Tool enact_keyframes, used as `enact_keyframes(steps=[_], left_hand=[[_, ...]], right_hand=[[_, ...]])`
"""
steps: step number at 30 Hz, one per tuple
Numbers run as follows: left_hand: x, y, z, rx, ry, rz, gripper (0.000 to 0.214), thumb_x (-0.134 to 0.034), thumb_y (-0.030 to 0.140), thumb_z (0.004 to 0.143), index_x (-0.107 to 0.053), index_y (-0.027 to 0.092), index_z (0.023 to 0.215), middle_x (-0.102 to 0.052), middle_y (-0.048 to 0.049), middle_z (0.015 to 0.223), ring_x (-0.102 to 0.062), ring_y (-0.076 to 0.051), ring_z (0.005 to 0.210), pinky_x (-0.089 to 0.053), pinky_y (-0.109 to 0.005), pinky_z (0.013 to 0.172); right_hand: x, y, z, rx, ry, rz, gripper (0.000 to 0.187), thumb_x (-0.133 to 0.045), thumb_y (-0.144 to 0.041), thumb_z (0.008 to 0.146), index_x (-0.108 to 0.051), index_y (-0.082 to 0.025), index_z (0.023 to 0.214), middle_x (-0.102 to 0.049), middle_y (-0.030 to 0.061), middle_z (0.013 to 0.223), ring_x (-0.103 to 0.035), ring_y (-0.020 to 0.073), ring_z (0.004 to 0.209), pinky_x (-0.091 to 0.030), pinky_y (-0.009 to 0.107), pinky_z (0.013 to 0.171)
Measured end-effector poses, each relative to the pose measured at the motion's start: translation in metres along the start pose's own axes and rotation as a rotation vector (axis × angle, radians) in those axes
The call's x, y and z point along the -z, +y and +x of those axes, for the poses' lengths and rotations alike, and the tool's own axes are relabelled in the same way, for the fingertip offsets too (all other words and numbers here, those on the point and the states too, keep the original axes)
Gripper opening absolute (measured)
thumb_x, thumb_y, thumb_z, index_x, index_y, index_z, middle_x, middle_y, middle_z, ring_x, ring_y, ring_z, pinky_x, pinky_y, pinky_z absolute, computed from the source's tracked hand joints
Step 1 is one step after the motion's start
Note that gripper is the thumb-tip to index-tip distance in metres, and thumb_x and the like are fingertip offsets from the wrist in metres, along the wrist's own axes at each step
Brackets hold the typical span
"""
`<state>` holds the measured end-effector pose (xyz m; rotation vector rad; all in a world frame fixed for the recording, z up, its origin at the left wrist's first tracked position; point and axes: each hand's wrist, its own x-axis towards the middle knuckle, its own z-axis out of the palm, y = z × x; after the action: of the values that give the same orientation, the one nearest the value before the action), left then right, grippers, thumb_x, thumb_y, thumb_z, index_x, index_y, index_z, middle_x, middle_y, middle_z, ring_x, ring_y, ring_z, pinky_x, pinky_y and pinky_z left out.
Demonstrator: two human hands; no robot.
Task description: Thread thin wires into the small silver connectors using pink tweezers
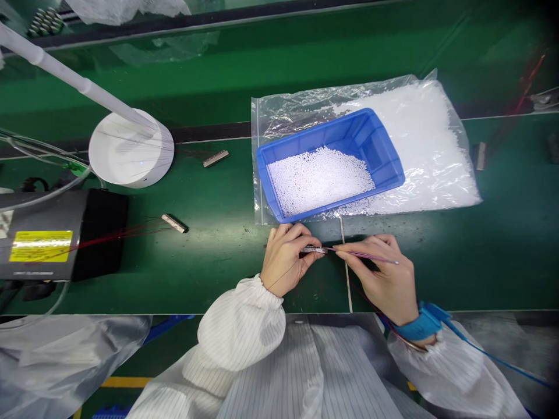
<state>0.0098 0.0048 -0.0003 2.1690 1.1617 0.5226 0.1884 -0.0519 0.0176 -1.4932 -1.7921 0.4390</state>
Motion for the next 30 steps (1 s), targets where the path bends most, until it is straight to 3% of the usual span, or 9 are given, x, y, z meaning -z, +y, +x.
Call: enact_keyframes(steps=[12,18,23,30], left_hand=[[0.0,-0.001,0.0,-0.003,-0.01,0.006,0.018,-0.063,0.04,0.083,-0.068,0.024,0.089,-0.063,-0.0009,0.087,-0.049,-0.018,0.083,-0.032,-0.033,0.069],[-0.001,-0.001,-0.001,0.004,-0.004,-0.011,0.018,-0.065,0.039,0.082,-0.068,0.023,0.087,-0.063,-0.0007,0.086,-0.049,-0.019,0.083,-0.032,-0.033,0.069],[0.001,0.0,-0.001,0.012,-0.004,-0.015,0.016,-0.065,0.038,0.082,-0.069,0.023,0.088,-0.064,-0.0015,0.086,-0.049,-0.019,0.083,-0.033,-0.034,0.069],[-0.002,-0.002,-0.004,-0.014,0.038,-0.013,0.016,-0.064,0.037,0.083,-0.068,0.022,0.087,-0.063,-0.0006,0.085,-0.049,-0.018,0.082,-0.032,-0.032,0.067]], right_hand=[[-0.003,-0.014,0.003,0.023,-0.043,-0.147,0.012,-0.061,-0.017,0.084,-0.064,-0.024,0.093,-0.072,-0.0023,0.081,-0.06,0.0132,0.066,-0.038,0.035,0.071],[0.024,-0.02,0.013,0.01,-0.007,-0.145,0.016,-0.064,-0.018,0.082,-0.064,-0.027,0.096,-0.07,-0.0022,0.08,-0.06,0.0159,0.066,-0.039,0.037,0.07],[0.038,-0.015,0.044,-0.007,0.133,-0.172,0.015,-0.065,-0.022,0.082,-0.066,-0.03,0.095,-0.071,-0.0008,0.086,-0.062,0.0197,0.077,-0.043,0.039,0.076],[0.006,0.01,0.1,0.096,0.078,-0.246,0.01,-0.059,-0.031,0.086,-0.067,-0.025,0.085,-0.072,0.0001,0.088,-0.064,0.0186,0.077,-0.042,0.037,0.074]])
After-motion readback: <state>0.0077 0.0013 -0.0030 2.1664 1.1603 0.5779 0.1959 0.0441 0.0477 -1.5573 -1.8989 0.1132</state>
